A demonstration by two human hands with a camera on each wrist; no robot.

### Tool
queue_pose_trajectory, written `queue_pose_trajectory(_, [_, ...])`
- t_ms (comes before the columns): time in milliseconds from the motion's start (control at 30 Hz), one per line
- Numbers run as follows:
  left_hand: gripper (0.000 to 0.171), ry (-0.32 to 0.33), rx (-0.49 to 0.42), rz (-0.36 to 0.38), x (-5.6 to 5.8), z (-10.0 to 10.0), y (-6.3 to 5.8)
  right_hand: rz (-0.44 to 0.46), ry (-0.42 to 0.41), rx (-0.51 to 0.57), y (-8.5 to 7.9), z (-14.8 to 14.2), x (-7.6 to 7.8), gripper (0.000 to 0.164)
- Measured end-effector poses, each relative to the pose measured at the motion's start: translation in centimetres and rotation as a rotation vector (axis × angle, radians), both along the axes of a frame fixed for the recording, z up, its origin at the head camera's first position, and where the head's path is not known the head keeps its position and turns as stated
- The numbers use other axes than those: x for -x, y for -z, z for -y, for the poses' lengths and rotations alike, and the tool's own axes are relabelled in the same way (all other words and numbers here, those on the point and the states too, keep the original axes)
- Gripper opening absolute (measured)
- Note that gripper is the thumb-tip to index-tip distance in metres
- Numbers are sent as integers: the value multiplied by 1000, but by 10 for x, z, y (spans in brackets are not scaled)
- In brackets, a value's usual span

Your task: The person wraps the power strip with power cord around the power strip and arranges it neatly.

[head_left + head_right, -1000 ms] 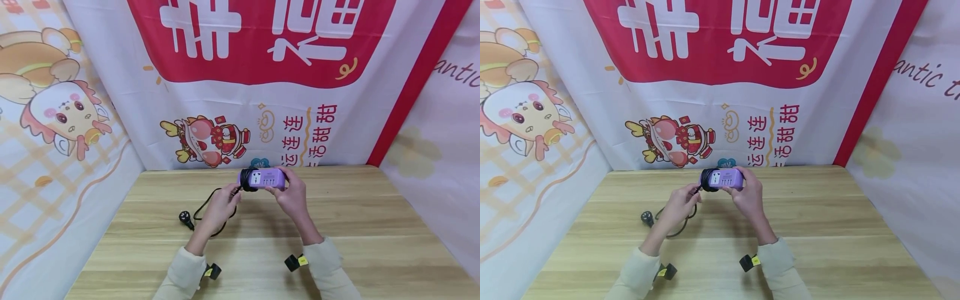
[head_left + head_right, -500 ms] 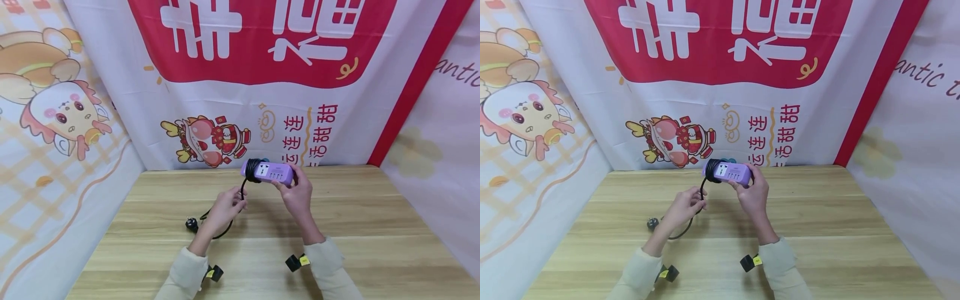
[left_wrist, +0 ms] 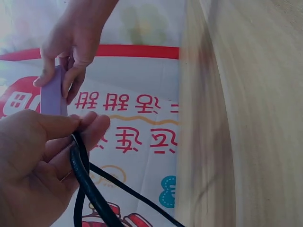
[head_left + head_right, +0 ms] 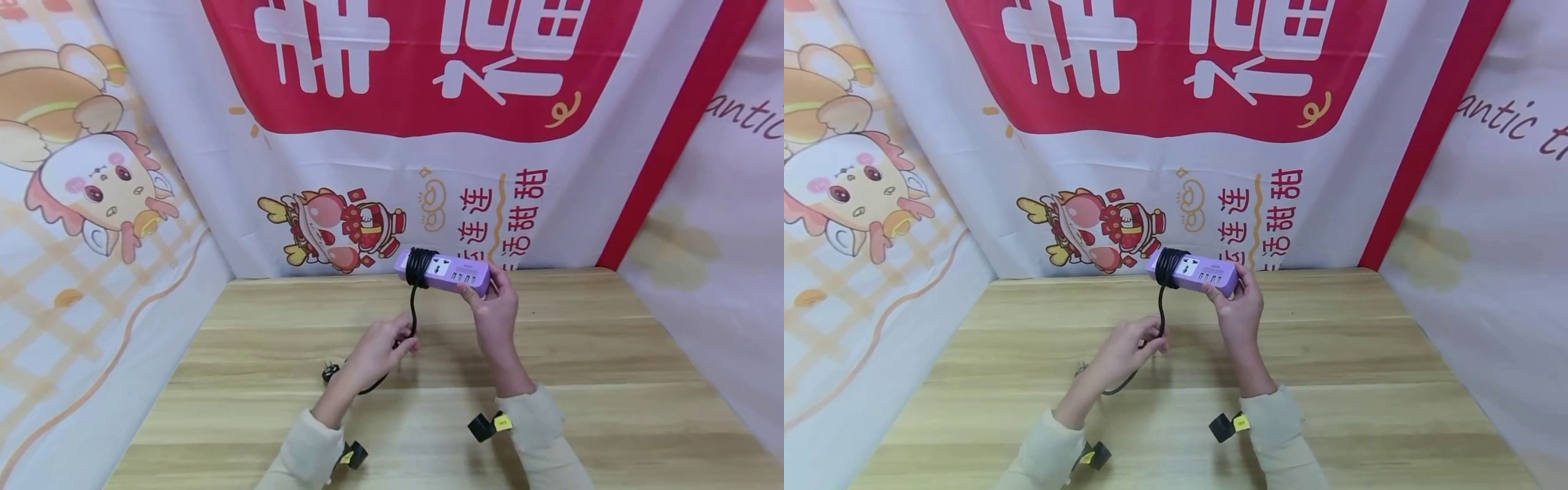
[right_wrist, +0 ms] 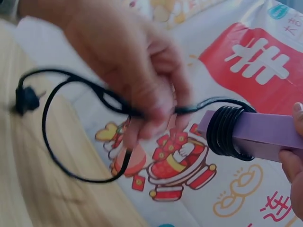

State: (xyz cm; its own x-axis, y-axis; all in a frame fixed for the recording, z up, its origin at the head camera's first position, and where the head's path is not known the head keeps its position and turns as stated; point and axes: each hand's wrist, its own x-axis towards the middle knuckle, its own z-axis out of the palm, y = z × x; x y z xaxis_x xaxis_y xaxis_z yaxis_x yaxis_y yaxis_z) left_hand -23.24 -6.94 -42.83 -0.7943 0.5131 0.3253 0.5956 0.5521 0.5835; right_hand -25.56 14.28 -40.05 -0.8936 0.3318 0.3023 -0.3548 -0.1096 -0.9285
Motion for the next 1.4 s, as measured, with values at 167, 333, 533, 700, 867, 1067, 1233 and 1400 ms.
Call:
queue_pose_trajectory(167, [7, -6, 47, -77, 2, 0, 5, 25, -70, 195, -7, -2, -2, 57])
queue_pose_trajectory(333, [9, -63, 79, -103, 6, 5, 4, 35, -120, 377, -11, -7, -3, 48])
queue_pose_trajectory(533, [12, -81, 153, -71, 4, 10, -2, 20, -167, 653, -14, -14, -5, 43])
queue_pose_trajectory(700, [18, 49, 205, -23, 0, 5, -2, -37, -147, 811, -19, -26, -5, 32])
queue_pose_trajectory(867, [16, 51, 145, 13, 2, 1, 2, -22, -183, 812, -24, -30, -6, 29])
queue_pose_trajectory(1067, [16, 52, 78, 106, 6, 2, 8, -21, -286, 890, -29, -25, -10, 28])
queue_pose_trajectory(1233, [16, 108, 85, 65, 5, -1, 8, -15, -346, 853, -30, -14, -16, 29])
queue_pose_trajectory(1400, [17, 183, 143, -36, 1, -7, 11, 39, -336, 768, -29, -7, -18, 48])
